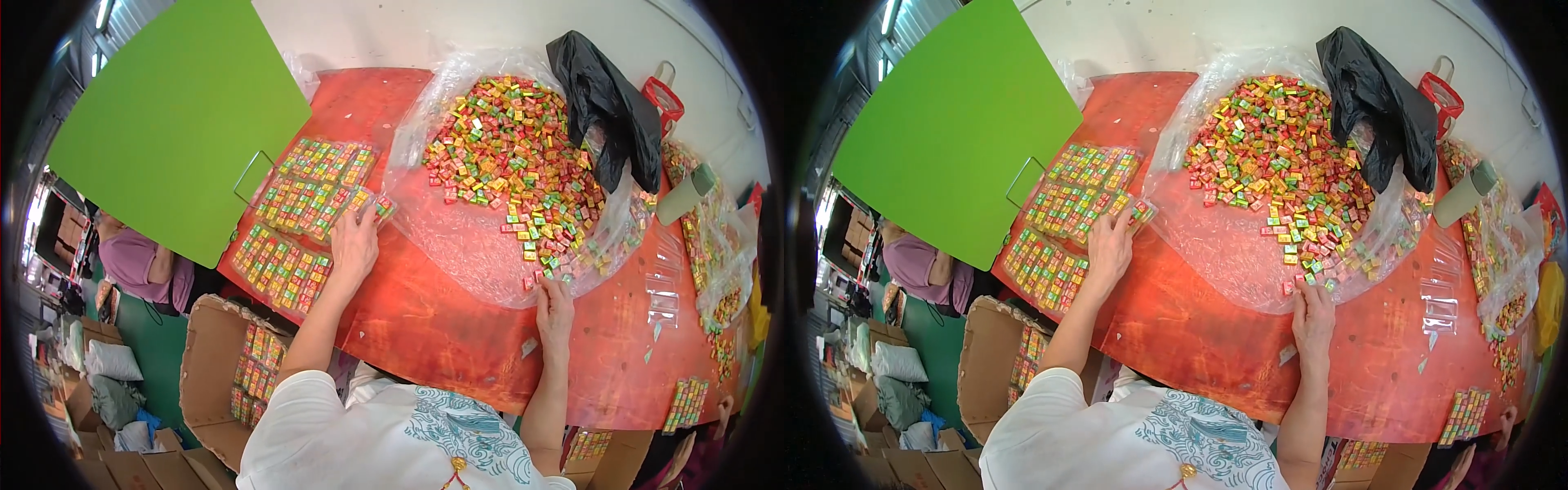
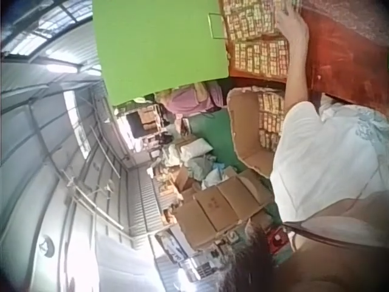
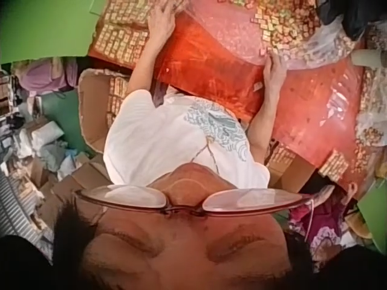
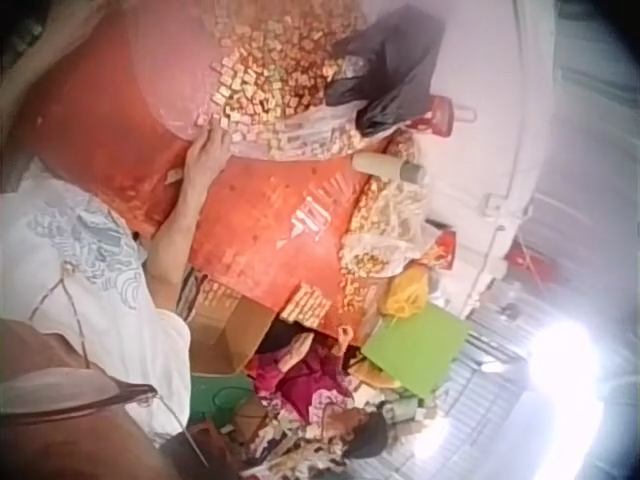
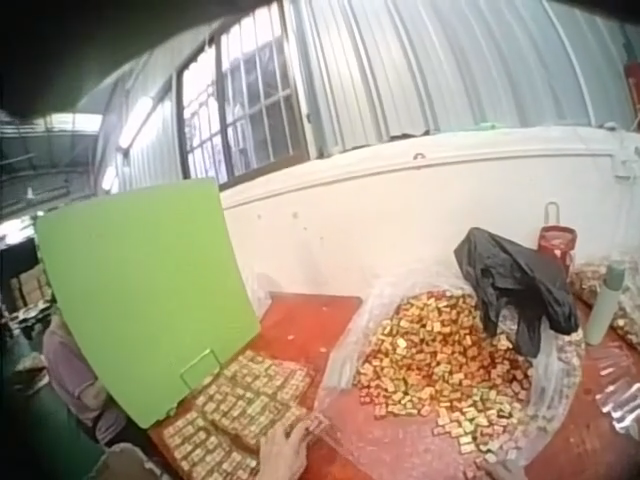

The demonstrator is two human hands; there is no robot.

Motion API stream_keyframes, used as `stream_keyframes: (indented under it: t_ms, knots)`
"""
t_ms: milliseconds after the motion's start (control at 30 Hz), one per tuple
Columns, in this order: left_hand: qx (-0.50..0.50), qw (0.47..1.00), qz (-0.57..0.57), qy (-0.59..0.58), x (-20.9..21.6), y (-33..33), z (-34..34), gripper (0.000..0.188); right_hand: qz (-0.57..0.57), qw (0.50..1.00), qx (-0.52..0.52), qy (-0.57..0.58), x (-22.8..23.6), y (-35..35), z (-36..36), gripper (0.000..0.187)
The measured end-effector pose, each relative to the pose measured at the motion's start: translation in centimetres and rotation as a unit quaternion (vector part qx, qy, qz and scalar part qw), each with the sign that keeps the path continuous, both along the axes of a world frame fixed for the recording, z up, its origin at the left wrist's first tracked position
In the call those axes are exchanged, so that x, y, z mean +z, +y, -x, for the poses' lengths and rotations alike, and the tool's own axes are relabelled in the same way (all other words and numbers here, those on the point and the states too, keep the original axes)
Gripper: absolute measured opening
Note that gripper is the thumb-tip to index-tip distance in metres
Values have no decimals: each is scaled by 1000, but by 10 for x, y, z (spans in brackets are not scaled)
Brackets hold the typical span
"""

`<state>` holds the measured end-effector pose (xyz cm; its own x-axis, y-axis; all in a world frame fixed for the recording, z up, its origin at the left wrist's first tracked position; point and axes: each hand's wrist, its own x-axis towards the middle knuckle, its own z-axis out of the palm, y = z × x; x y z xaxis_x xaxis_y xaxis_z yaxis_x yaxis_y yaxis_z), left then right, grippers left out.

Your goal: Placing small colored square blocks into plastic packaging strips on a factory workbench.

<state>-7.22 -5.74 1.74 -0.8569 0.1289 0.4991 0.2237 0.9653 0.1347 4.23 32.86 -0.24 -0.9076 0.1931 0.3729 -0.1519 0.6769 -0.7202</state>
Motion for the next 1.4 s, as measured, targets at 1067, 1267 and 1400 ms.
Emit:
stream_keyframes:
  t_ms: [1067,1267,1400]
  knots:
    - [-363,927,18,-95,-3,169,15,62,-92,988,-80,92,-27,5,8,18]
    - [-429,891,69,-128,-30,279,25,55,-221,957,-187,-35,-30,20,8,32]
    - [-448,881,102,-115,-40,304,9,56,-205,939,-268,-73,-38,41,7,40]
